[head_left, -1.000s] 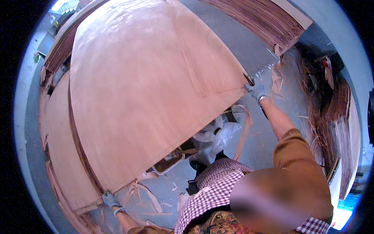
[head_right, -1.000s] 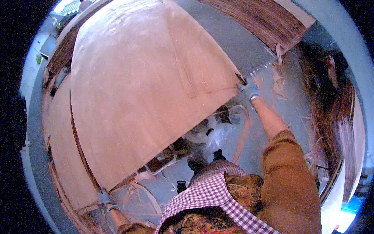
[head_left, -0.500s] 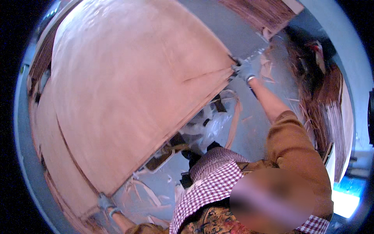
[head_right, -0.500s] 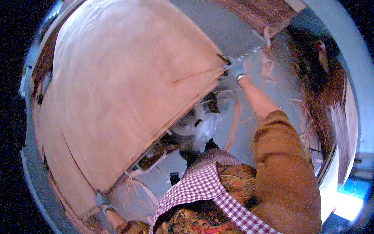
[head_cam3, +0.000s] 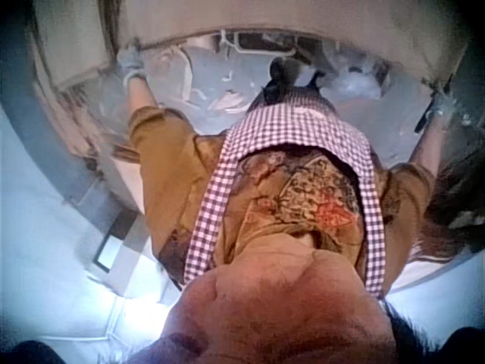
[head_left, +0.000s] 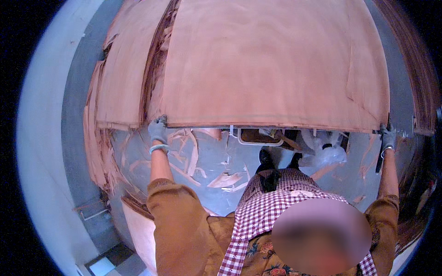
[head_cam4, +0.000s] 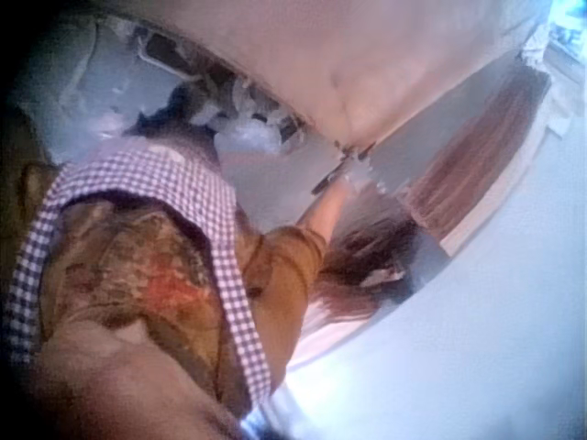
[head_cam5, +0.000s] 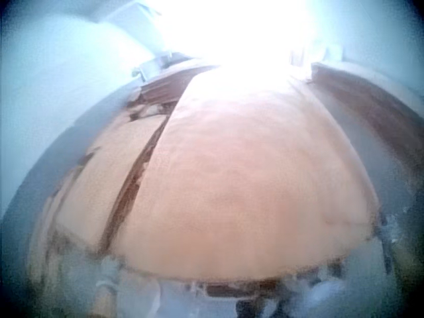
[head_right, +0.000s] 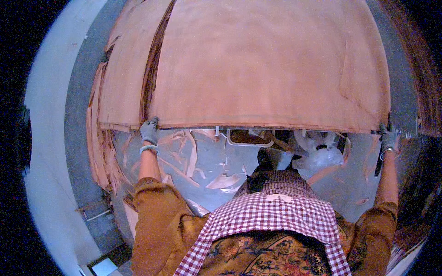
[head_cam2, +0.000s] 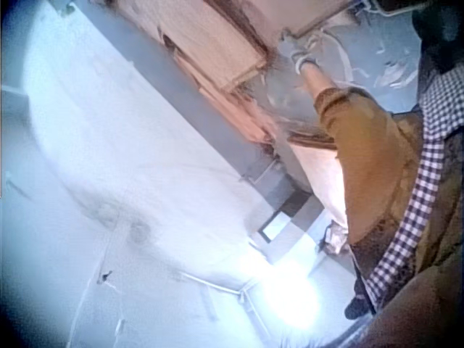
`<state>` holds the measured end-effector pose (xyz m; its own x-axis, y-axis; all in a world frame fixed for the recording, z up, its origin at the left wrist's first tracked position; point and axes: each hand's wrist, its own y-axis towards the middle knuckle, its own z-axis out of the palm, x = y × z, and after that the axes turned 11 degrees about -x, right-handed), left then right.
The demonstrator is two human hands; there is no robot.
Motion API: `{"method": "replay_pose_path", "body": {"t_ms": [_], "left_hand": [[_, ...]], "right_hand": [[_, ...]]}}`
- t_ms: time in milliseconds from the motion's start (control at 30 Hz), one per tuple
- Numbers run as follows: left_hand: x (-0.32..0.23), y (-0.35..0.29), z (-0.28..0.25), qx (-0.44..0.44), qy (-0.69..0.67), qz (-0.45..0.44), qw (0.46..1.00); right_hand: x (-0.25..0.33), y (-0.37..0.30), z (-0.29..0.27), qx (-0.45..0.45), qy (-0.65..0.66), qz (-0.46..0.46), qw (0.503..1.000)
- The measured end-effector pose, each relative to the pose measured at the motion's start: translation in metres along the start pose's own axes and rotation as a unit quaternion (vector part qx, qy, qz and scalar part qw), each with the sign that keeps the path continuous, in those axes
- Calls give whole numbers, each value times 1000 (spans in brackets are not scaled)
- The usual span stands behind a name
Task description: The person cuts sheets of wood veneer using a utility knife. They move several thin sheets on a work table, trim along the edges, and pull off the cut strips.
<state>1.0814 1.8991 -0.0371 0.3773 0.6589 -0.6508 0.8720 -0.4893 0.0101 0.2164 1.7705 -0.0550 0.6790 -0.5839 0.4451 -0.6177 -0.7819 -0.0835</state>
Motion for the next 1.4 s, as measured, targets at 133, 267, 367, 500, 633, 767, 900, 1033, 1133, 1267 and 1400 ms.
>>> {"method": "replay_pose_path", "body": {"t_ms": [133, 267, 367, 500, 633, 767, 900, 1033, 1133, 1267, 1400], "left_hand": [[-2, 5, -16, -45, 194, 127, 972], [4, -2, -6, 35, -39, 58, 997], [26, 0, -4, -84, 8, 82, 993], [4, -5, 16, -69, 9, 91, 993], [24, 7, 21, -89, 31, 81, 992], [53, 14, 9, -93, 102, 117, 983], [-10, -25, 17, -143, 296, 133, 935], [-54, -87, 47, -183, 67, 446, 874], [-157, -212, 65, 38, 68, 552, 830], [-200, -300, 115, 114, 217, 551, 798], [-182, -303, 124, 94, 294, 523, 795]], "right_hand": [[-34, 25, -13, -97, -130, -236, 958], [26, -19, -32, -139, -384, -189, 893], [10, -15, -12, -142, -293, -175, 929], [-6, -8, -6, -80, -15, -95, 992], [-15, 1, 2, -26, 127, -51, 990], [-19, 14, 29, -118, 43, -160, 979], [-38, 16, 18, -58, 109, -76, 990], [-45, 27, 35, -80, 63, -120, 988], [1, -7, 0, 4, 60, -71, 996], [-38, 9, 7, -70, 144, -98, 982], [-60, 32, -123, 61, 239, -72, 967]]}}
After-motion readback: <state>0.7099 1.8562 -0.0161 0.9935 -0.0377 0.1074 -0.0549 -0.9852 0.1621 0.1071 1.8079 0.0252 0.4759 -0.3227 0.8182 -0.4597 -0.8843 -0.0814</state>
